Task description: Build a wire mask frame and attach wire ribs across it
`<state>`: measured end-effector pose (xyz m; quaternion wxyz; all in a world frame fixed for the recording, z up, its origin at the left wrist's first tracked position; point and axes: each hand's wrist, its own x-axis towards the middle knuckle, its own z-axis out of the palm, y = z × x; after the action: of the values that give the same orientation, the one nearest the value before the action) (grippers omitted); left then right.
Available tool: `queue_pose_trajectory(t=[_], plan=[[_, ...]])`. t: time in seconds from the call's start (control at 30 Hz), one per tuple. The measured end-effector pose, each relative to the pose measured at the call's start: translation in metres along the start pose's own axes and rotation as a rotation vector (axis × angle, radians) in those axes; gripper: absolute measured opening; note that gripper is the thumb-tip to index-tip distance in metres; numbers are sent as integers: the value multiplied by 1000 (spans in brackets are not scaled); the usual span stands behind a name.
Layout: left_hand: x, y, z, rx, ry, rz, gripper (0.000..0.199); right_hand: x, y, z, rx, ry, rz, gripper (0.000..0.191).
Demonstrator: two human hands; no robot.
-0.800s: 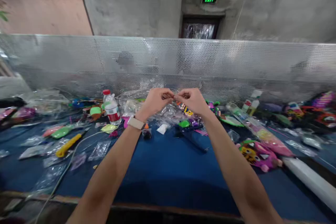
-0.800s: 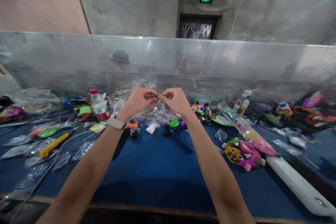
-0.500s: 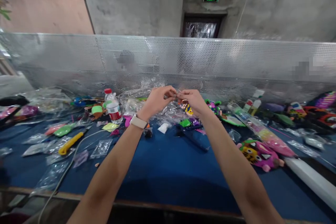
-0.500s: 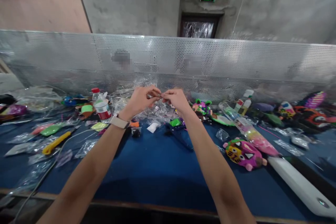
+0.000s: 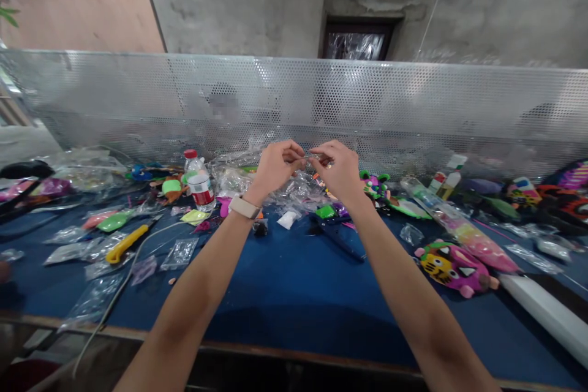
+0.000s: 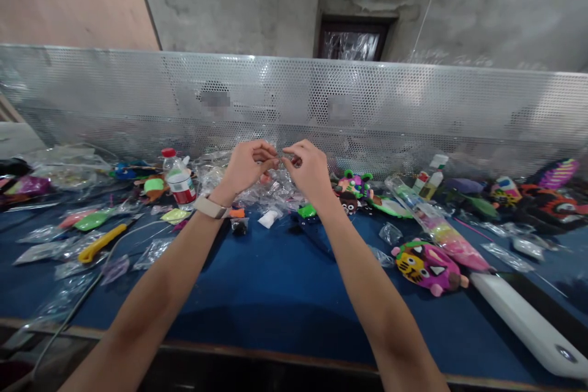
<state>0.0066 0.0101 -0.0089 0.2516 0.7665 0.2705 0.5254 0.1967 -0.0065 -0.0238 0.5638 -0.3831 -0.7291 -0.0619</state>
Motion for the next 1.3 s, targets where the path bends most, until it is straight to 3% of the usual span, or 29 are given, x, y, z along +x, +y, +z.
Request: queue_pose_trajectory(t=[0.2, 0.37, 0.53, 0.8, 1.03, 1.17, 1.3], plan=[[-1, 3, -2, 41, -23, 37, 8, 1, 12, 2, -81, -42, -145, 14], [0, 6, 1, 69, -22, 79, 9, 2, 12, -1, 31, -44, -48, 9], [-1, 5, 1, 118, -43, 140, 8, 3, 7, -5, 133, -135, 55, 6], [-2, 5, -3, 373, -101, 224, 5, 6, 8, -9, 188, -298, 172, 12], [-1, 5, -8, 586, -197, 351, 14, 4, 26, -1, 133, -367, 162, 17], [-2, 5, -5, 544, -187, 322, 14, 3, 29, -1, 174, -389, 149, 18], [-1, 3, -4, 323, -101, 217, 7, 2, 22, -9, 99, -287, -40, 13]])
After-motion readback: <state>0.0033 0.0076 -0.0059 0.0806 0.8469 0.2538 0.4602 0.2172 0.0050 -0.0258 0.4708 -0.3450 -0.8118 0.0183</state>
